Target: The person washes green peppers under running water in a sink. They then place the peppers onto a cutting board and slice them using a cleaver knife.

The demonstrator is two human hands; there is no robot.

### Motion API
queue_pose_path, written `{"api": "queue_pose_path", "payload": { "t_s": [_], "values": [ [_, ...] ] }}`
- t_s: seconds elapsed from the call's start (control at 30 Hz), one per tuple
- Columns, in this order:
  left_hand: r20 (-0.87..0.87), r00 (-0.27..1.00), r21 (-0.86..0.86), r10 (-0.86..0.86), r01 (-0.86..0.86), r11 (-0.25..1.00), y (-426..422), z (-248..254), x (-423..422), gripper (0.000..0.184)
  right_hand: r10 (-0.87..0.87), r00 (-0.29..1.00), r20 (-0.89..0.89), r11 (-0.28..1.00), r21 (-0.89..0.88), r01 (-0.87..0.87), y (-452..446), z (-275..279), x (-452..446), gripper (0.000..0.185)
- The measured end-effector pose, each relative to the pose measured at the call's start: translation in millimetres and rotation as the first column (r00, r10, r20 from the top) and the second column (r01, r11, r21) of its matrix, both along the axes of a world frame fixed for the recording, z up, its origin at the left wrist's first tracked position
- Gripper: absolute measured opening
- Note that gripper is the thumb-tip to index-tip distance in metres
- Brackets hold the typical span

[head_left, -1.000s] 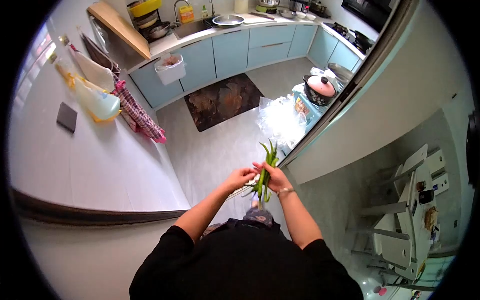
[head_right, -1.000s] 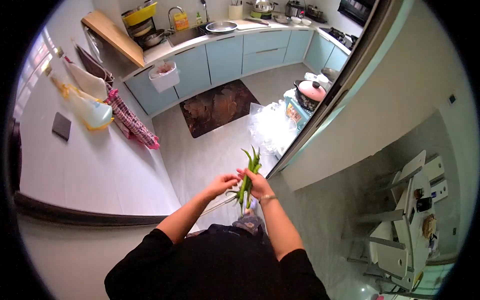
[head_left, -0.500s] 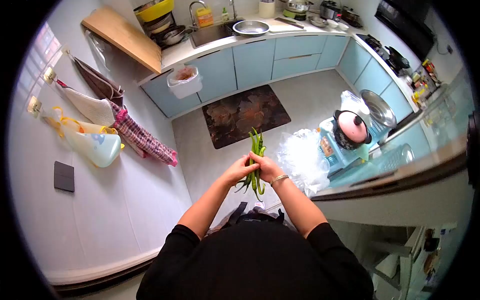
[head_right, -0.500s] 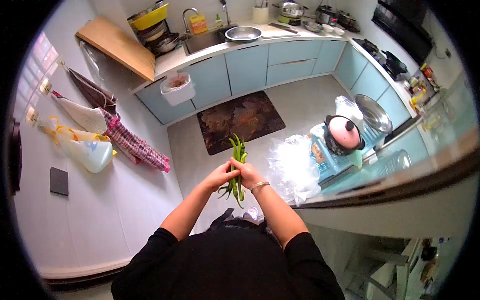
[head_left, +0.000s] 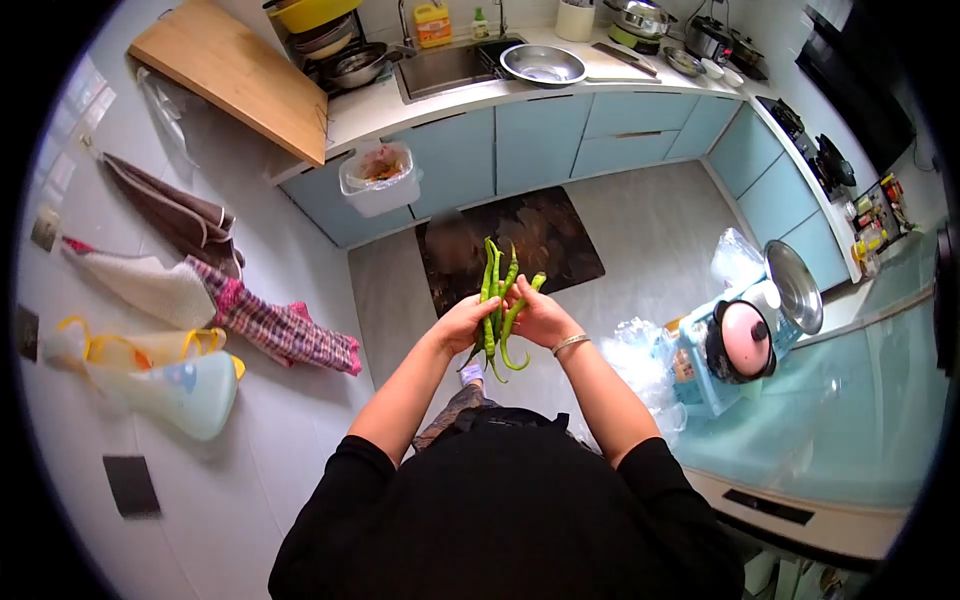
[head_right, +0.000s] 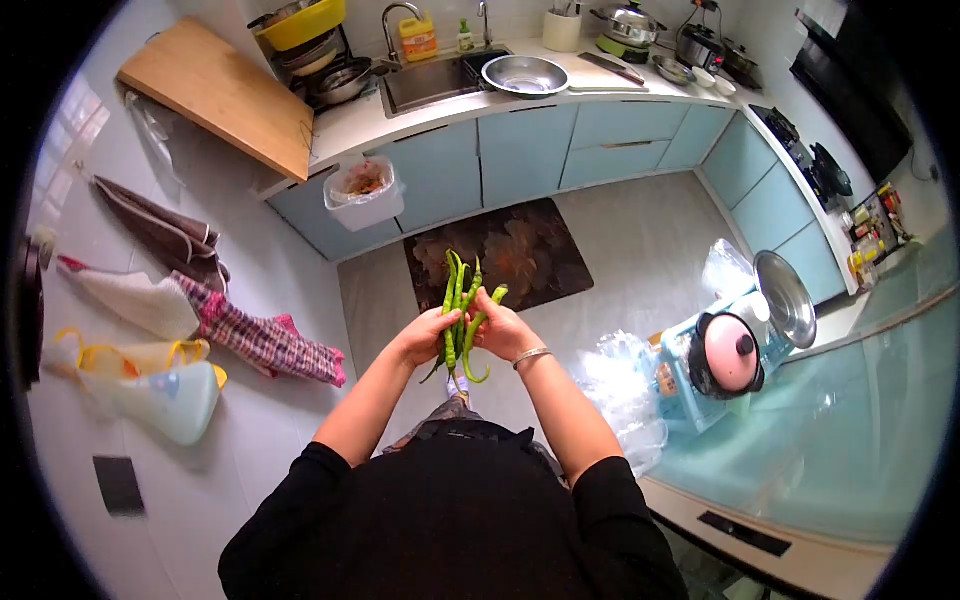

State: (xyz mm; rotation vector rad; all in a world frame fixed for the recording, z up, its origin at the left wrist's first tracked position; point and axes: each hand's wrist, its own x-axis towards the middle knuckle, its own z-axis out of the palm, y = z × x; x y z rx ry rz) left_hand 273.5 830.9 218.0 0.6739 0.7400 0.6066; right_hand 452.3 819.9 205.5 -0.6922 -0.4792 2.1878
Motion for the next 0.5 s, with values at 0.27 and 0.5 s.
{"api": "queue_pose_path", "payload": {
  "t_s": [0.27,0.5],
  "values": [
    [0.118,0.99,0.004,-0.081,0.081,0.997,151,20,-48,0.037,0.066,0.99,0.122,0.993,0.092,-0.077,139,29,-17,0.062],
    [0.129,0.981,-0.012,-0.148,0.15,0.989,235,6,-35,0.045,-0.013,0.983,0.185,0.999,0.031,0.007,216,27,-9,0.063]
  ]
}}
